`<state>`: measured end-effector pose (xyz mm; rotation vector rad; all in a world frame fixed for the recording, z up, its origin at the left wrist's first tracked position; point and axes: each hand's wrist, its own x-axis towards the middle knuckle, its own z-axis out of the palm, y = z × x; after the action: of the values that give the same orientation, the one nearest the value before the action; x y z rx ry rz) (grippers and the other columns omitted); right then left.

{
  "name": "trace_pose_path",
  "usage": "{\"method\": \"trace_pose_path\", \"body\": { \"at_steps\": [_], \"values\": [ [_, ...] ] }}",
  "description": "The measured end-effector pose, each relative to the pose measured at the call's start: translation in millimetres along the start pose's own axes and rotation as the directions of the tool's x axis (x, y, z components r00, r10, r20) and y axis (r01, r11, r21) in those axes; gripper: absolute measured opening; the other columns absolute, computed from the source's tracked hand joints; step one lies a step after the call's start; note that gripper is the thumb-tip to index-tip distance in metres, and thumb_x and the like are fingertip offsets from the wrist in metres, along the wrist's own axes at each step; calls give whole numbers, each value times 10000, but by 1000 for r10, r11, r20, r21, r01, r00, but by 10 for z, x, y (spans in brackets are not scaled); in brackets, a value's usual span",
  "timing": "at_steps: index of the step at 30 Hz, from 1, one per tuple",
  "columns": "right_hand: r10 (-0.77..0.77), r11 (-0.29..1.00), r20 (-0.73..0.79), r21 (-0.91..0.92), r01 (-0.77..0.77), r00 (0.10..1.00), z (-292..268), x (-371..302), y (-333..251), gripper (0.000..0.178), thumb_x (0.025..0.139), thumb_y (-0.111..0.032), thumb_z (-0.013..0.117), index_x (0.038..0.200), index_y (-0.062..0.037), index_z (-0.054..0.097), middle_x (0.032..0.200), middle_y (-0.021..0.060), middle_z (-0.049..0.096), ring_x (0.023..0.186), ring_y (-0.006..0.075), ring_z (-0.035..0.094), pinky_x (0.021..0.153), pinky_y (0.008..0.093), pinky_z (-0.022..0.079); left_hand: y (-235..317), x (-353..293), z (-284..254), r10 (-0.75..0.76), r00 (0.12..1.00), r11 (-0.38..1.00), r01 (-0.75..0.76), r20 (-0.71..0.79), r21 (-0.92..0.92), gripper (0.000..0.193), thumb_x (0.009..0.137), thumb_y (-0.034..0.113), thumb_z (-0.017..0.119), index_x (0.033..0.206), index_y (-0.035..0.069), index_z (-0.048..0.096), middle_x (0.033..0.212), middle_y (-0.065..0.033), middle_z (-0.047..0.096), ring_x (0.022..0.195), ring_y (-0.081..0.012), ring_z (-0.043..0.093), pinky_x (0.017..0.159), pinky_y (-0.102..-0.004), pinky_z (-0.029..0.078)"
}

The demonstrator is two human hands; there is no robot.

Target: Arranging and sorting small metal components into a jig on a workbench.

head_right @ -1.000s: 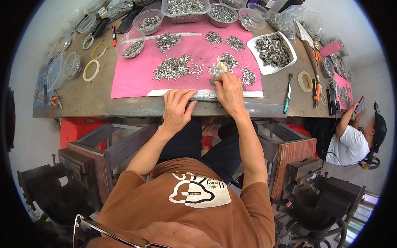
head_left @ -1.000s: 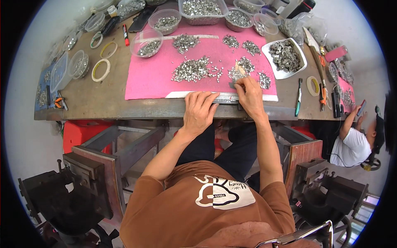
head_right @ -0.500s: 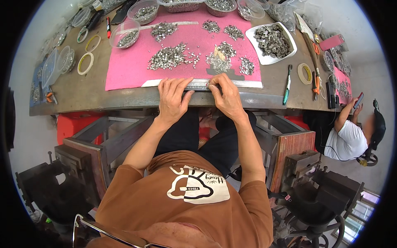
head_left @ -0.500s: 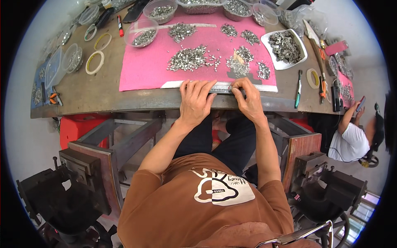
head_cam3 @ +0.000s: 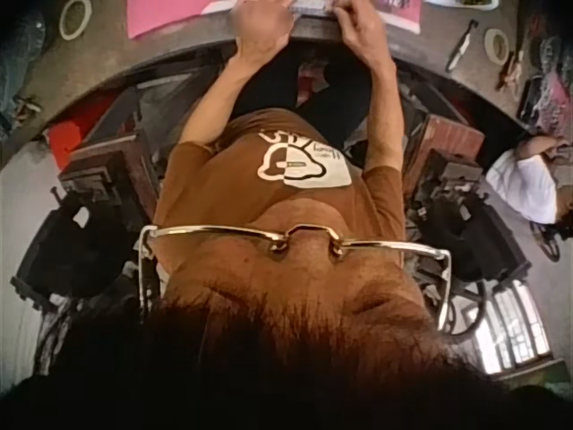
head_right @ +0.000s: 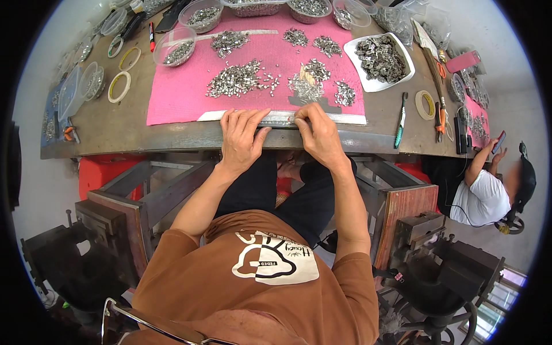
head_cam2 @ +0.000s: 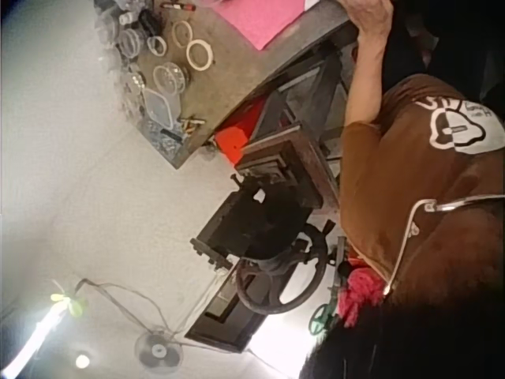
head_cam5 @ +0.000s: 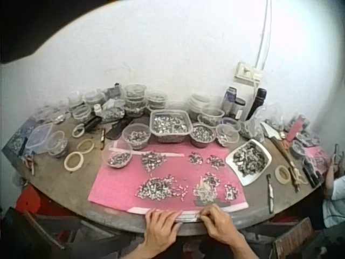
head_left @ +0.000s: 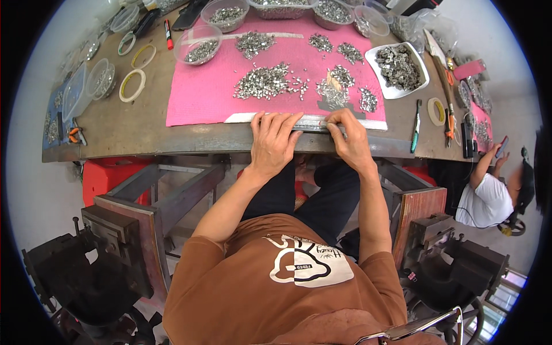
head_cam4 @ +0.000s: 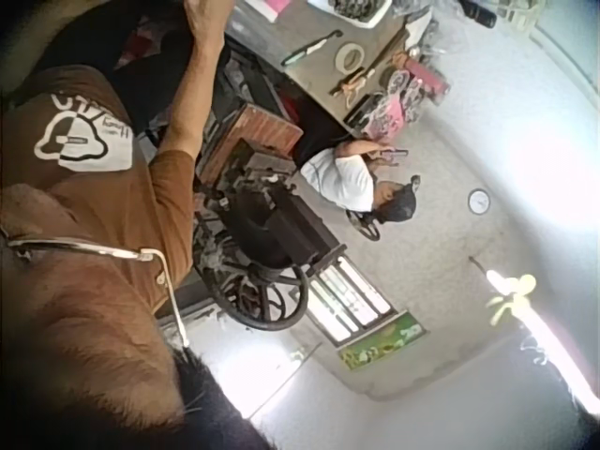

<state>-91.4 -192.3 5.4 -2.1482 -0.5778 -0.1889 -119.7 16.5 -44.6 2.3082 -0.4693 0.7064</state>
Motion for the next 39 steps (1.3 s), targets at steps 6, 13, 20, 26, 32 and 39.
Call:
{"method": "trace_pose_path", "body": {
  "at_steps": [6, 13, 20, 26, 32, 39],
  "values": [
    [-29, 991, 91, -131, 41, 995, -45, 38, -78, 112, 884, 37, 645, 943, 17, 551, 918, 149, 599, 828, 331, 629, 738, 381, 500, 8, -1, 3, 2, 1000, 1000, -2, -6, -4, 461, 839, 139, 731, 1287, 98, 627, 1113, -70, 616, 1057, -267, 561, 1055, -516, 332],
    [-78, 962, 168, -246, 119, 983, -52, 77, -56, 116, 886, 16, 650, 948, 0, 554, 931, 146, 575, 835, 363, 619, 711, 427, 492, 7, 10, 1, 2, 1000, 1000, -2, -5, -4, 465, 841, 138, 730, 1291, 95, 622, 1109, -65, 615, 1058, -265, 558, 1059, -512, 328],
    [-83, 923, 272, -342, 177, 959, -71, 147, -136, 107, 914, -20, 612, 988, 3, 537, 942, 161, 546, 844, 403, 599, 711, 476, 489, -2, 15, -10, 0, 1000, 1000, 0, -10, -1, 458, 842, 138, 727, 1285, 95, 620, 1109, -65, 620, 1062, -262, 558, 1058, -509, 327],
    [-128, 859, 296, -443, 255, 947, -66, 122, -165, 85, 902, -29, 626, 954, -17, 560, 915, 151, 542, 836, 373, 609, 717, 454, 490, 9, -1, 3, 4, 1000, 1000, -4, -7, -3, 459, 858, 157, 717, 1302, 97, 617, 1122, -70, 623, 1087, -257, 552, 1059, -491, 329],
    [-234, 883, 223, -358, 303, 946, -56, 94, -135, 100, 879, -66, 680, 932, -16, 612, 877, 137, 560, 813, 334, 594, 743, 437, 481, 12, -25, -5, -20, 1000, 1000, 20, -9, -17, 444, 862, 156, 720, 1294, 96, 638, 1117, -64, 624, 1080, -249, 552, 1073, -487, 325],
    [-254, 912, 87, -310, 268, 963, 145, 442, -221, 84, 850, -28, 698, 932, -24, 681, 846, 124, 603, 800, 331, 602, 708, 431, 464, 6, -23, 0, -19, 1000, 1000, 18, -11, -16, 429, 845, 148, 723, 1260, 86, 639, 1122, -69, 613, 1075, -247, 559, 1073, -499, 313]
  ]
}}
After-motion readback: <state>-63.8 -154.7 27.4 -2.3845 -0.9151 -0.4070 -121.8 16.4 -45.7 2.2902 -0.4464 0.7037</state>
